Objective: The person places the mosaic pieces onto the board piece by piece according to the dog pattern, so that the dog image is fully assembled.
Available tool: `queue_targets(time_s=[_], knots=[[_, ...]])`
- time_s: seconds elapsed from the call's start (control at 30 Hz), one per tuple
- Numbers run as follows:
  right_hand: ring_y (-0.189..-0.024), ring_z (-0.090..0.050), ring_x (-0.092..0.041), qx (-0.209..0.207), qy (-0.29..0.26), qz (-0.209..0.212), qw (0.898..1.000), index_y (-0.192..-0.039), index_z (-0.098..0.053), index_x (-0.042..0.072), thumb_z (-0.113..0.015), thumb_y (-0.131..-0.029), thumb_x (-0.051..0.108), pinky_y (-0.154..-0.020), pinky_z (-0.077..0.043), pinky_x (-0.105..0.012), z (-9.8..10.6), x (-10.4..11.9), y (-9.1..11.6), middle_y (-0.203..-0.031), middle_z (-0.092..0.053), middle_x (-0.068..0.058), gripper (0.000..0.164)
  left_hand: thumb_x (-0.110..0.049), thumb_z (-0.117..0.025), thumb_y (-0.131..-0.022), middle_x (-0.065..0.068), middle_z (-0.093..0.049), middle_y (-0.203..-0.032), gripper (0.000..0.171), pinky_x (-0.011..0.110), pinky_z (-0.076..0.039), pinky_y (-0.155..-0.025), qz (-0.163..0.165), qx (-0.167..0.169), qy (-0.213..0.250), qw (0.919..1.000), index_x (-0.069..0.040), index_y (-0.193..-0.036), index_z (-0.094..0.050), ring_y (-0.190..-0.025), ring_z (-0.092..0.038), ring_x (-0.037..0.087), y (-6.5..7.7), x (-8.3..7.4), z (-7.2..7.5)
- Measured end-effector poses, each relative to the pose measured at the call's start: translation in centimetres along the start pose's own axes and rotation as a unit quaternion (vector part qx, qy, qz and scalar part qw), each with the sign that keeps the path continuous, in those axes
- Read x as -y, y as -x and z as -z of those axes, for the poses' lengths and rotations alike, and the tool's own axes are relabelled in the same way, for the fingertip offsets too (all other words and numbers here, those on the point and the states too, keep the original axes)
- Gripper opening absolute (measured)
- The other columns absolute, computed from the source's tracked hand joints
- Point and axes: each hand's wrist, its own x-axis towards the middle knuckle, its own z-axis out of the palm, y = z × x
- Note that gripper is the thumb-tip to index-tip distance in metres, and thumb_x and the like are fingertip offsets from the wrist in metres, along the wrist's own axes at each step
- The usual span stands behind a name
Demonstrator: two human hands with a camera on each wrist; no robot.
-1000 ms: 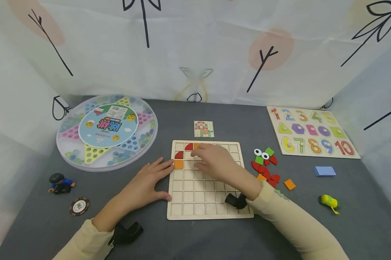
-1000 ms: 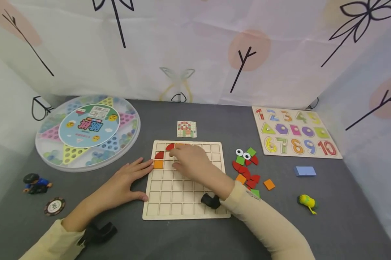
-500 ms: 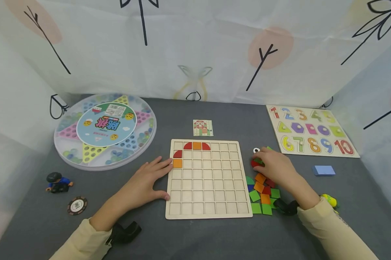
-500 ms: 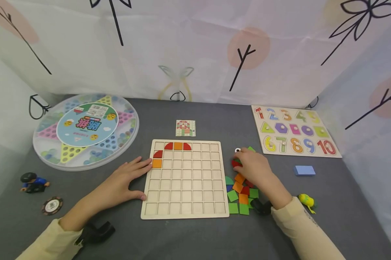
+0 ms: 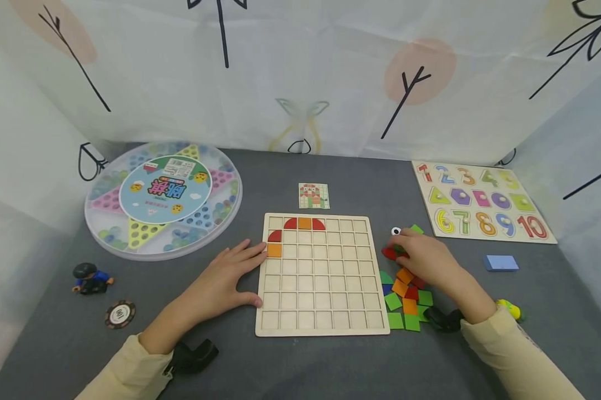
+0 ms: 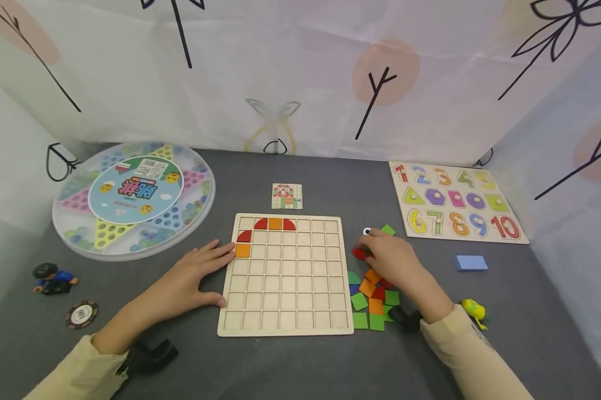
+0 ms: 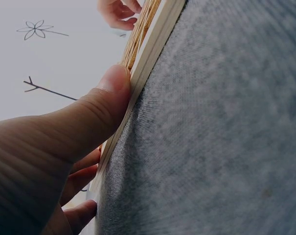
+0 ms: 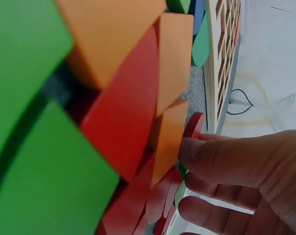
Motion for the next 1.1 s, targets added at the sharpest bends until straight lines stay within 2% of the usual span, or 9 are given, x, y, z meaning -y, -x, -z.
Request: queue_targets(time_s=[0.17,0.27,0.4,0.47,0.57,0.7,0.93,1.1], knots=[[-0.06,-0.045,-0.011,-0.019,-0.004,0.055,0.998,-0.097,-0.065,0.015,-0.064,-0.077,0.0,-0.054,-0.042,-0.026,-0.3,0.2,-0.6,-0.089,-0.054,-0.002,0.025,-0.052,-0.071,-0.063,-0.004,-0.025,-0.145,0.091,0.055,-0.014,-0.103,0.002,0.001,-0.003,1.0,-0.018,-0.138,-0.034,-0.135,-0.015,0.027,0.1,0.0,0.0],[-0.061,-0.047,-0.012,-0.025,-0.011,0.081,0.996,-0.103,-0.064,0.012,-0.062,-0.077,-0.002,-0.057,-0.044,-0.026,-0.4,0.2,-0.8,-0.094,-0.056,-0.004,0.03,-0.052,-0.071,-0.062,-0.004,-0.025,-0.145,0.091,0.056,-0.015,-0.103,0.001,0.0,-0.001,1.0,-0.018,-0.138,-0.034,-0.135,-0.015,0.027,0.1,-0.1,0.1],[-0.072,-0.054,-0.016,-0.01,-0.032,0.064,0.997,-0.109,-0.061,0.008,-0.071,-0.074,0.01,-0.067,-0.049,-0.035,-0.1,0.2,-0.6,-0.099,-0.057,-0.006,0.036,-0.053,-0.07,-0.062,-0.004,-0.025,-0.145,0.091,0.055,-0.014,-0.103,0.0,0.001,0.001,1.0,-0.018,-0.139,-0.033,-0.135,-0.014,0.026,0.1,-0.1,0.1],[-0.077,-0.056,-0.017,-0.004,-0.036,0.05,0.998,-0.106,-0.062,0.008,-0.073,-0.073,0.019,-0.07,-0.049,-0.037,-0.1,0.3,-0.6,-0.097,-0.058,-0.005,0.037,-0.053,-0.07,-0.062,-0.004,-0.025,-0.145,0.092,0.055,-0.014,-0.103,0.001,0.001,0.002,1.0,-0.018,-0.139,-0.033,-0.135,-0.014,0.026,0.1,-0.1,0.1],[-0.073,-0.055,-0.015,-0.008,-0.034,0.034,0.999,-0.098,-0.064,0.009,-0.073,-0.073,0.025,-0.067,-0.048,-0.036,-0.2,0.7,-0.8,-0.091,-0.059,-0.002,0.031,-0.052,-0.07,-0.063,-0.004,-0.025,-0.145,0.091,0.055,-0.013,-0.103,0.002,0.001,0.005,1.0,-0.019,-0.139,-0.032,-0.135,-0.014,0.025,0.1,-0.1,0.1],[-0.067,-0.053,-0.012,-0.021,-0.023,0.022,0.999,-0.09,-0.065,0.011,-0.072,-0.074,0.024,-0.061,-0.047,-0.033,-0.4,1.0,-1.2,-0.086,-0.059,0.0,0.022,-0.052,-0.07,-0.063,-0.004,-0.025,-0.145,0.091,0.055,-0.014,-0.103,0.001,0.001,0.004,1.0,-0.018,-0.139,-0.032,-0.135,-0.014,0.025,0.1,-0.1,0.1],[-0.068,-0.052,-0.012,-0.019,-0.033,0.014,0.999,-0.09,-0.065,0.01,-0.071,-0.074,0.017,-0.062,-0.047,-0.032,-0.4,1.1,-1.2,-0.086,-0.058,-0.001,0.018,-0.052,-0.069,-0.064,-0.004,-0.025,-0.145,0.091,0.055,-0.014,-0.103,-0.002,0.001,0.0,1.0,-0.018,-0.139,-0.032,-0.135,-0.014,0.025,0.0,-0.1,0.1],[-0.067,-0.049,-0.012,-0.055,-0.061,0.03,0.996,-0.089,-0.064,0.011,-0.07,-0.074,0.015,-0.059,-0.044,-0.028,0.4,2.3,-1.6,-0.084,-0.056,0.0,0.017,-0.052,-0.07,-0.063,-0.004,-0.026,-0.145,0.091,0.055,-0.014,-0.103,-0.001,0.0,-0.001,1.0,-0.017,-0.139,-0.033,-0.135,-0.015,0.026,0.1,-0.1,0.1]])
